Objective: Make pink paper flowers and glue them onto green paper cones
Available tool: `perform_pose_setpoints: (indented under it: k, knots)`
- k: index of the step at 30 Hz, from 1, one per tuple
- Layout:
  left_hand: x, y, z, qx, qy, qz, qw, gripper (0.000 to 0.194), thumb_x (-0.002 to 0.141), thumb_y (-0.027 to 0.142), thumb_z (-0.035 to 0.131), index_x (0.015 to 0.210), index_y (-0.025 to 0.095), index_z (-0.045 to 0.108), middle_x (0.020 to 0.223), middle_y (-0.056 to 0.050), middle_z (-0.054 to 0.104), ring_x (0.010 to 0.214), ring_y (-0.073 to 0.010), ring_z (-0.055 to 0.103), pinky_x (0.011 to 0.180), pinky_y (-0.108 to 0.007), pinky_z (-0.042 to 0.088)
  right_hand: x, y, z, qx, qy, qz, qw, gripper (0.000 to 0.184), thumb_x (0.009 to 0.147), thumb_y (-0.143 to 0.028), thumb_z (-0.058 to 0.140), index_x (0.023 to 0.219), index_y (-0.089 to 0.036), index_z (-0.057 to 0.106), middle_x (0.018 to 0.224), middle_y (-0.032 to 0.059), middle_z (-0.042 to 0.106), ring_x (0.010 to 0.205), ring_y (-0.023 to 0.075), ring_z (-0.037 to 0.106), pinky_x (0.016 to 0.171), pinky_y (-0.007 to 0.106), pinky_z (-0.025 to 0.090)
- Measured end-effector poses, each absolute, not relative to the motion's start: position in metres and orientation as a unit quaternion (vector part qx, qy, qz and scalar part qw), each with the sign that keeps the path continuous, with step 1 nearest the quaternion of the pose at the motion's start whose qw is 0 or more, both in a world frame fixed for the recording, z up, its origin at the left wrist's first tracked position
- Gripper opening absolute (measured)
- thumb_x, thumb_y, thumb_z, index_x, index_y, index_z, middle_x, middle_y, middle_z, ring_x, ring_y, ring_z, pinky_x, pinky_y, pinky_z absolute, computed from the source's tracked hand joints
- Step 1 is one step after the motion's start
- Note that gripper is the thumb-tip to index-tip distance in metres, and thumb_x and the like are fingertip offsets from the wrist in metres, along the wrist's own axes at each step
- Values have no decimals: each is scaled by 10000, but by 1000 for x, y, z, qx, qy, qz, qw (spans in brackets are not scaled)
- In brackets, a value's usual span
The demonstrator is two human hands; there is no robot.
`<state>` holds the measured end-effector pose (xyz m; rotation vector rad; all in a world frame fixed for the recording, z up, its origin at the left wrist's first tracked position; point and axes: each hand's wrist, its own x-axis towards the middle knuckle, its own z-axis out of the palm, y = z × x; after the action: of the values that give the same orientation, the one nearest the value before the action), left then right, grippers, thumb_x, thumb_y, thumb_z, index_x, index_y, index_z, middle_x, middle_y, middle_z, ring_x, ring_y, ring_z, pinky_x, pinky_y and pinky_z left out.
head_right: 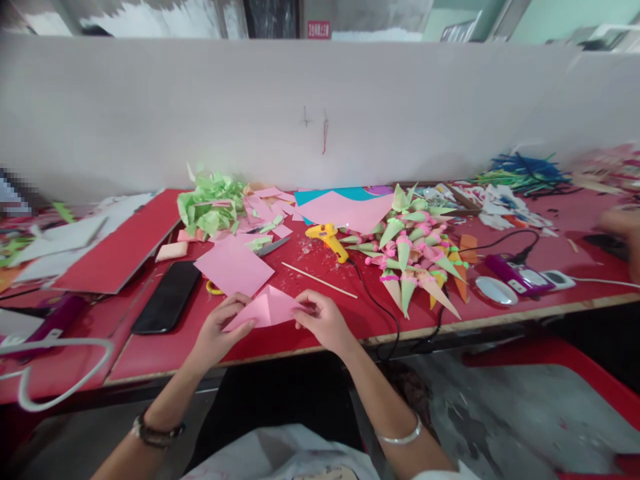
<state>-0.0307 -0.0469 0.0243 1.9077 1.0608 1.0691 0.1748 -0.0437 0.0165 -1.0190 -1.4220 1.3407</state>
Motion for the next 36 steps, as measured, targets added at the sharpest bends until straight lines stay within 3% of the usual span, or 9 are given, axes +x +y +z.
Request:
perform_pose_setpoints:
  k: [4,9,13,16,19,29,36]
  knots:
    - [-27,-48,22,709,396,441,383,149,763,269,544,675,151,523,803,-45,516,791,-150,517,731,-284,420,164,-44,7,-390,-427,640,506,315,669,-277,648,939,-213,501,749,-43,565,512,59,535,525,199,439]
    - [-19,-48,16,653,435,475,398,169,724,306,587,782,163,518,890,-55,540,908,-180,514,806,-310,420,158,-44,2,-412,-403,644,503,204,636,-302,670,706,-140,567,570,-31,561,510,77,529,538,212,440]
    - [-8,-46,9,487,477,530,505,425,682,336,628,1053,204,469,1071,-67,532,986,-182,526,793,-297,464,157,-44,6,-453,-434,575,525,171,646,-291,660,664,-146,570,505,-37,549,496,81,516,542,216,424]
    - [0,-46,6,328,469,544,614,333,620,321,685,877,160,550,842,-36,602,774,-138,601,720,-271,501,156,-43,8,-469,-419,541,558,160,664,-289,642,648,-156,554,499,-40,549,499,84,516,544,218,420]
    - [4,-48,6,244,458,548,656,259,562,286,734,688,129,572,628,3,598,625,-102,600,661,-228,508,154,-43,7,-473,-418,526,570,163,666,-289,641,644,-155,551,505,-37,552,498,87,520,538,223,423]
    - [3,-48,9,381,492,518,587,250,620,326,692,769,127,660,658,-11,664,616,-126,599,633,-228,488,145,-46,-1,-393,-357,642,553,231,621,-260,701,806,-134,640,667,3,665,612,115,612,662,264,507]
    - [-2,-45,16,519,504,472,504,178,692,291,612,718,118,638,687,-29,671,666,-153,604,636,-237,471,143,-47,8,-432,-445,599,506,210,640,-311,664,688,-107,655,549,24,641,521,136,597,532,257,503]
